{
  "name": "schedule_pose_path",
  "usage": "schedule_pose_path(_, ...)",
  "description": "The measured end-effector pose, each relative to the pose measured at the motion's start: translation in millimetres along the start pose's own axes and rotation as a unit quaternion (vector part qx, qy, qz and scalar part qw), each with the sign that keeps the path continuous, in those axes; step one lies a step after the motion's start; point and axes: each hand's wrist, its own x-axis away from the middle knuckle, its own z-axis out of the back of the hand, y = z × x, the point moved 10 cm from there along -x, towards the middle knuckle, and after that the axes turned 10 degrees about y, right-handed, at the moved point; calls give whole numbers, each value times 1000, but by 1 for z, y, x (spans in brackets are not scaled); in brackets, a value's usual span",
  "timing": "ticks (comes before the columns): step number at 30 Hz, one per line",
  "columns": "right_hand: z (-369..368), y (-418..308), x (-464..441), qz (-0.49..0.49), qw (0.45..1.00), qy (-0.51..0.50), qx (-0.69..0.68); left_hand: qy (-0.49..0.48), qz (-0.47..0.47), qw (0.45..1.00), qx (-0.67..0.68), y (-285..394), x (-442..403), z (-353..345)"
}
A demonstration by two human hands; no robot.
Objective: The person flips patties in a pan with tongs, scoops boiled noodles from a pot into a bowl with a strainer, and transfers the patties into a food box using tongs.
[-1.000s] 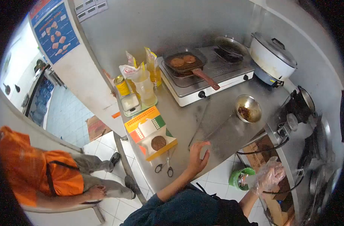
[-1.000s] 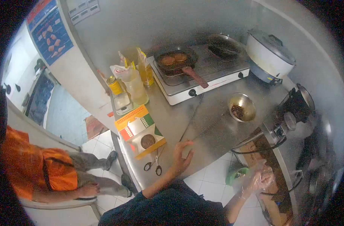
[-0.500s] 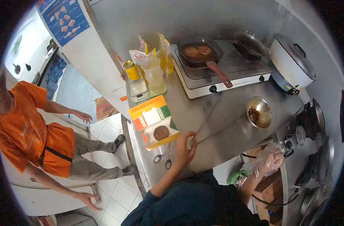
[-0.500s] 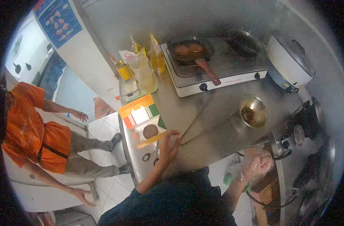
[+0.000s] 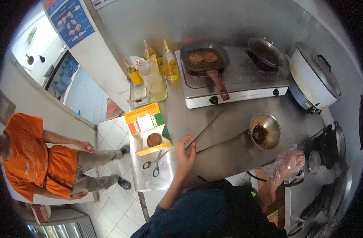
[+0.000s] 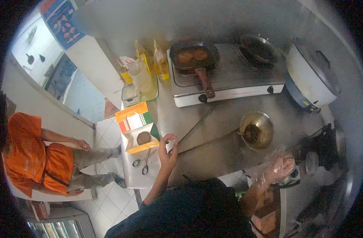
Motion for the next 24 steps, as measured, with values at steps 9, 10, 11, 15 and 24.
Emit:
schedule_pose_path(9,-40,23,2,18,998,-46,48,42,15,999,-26,-12,-4,18)
schedule_pose_path(10,-42,25,6,36,995,-57,66,45,10,998,-34,-12,-4,22)
schedule_pose_path(11,-43,28,9,55,993,-68,85,48,5,998,-41,-12,-5,25)
schedule_pose_path(15,-52,46,18,-8,986,-164,2,57,5,998,-41,-18,-5,35)
schedule_pose_path(24,-32,56,19,171,957,-187,138,30,-118,990,-69,13,-3,52)
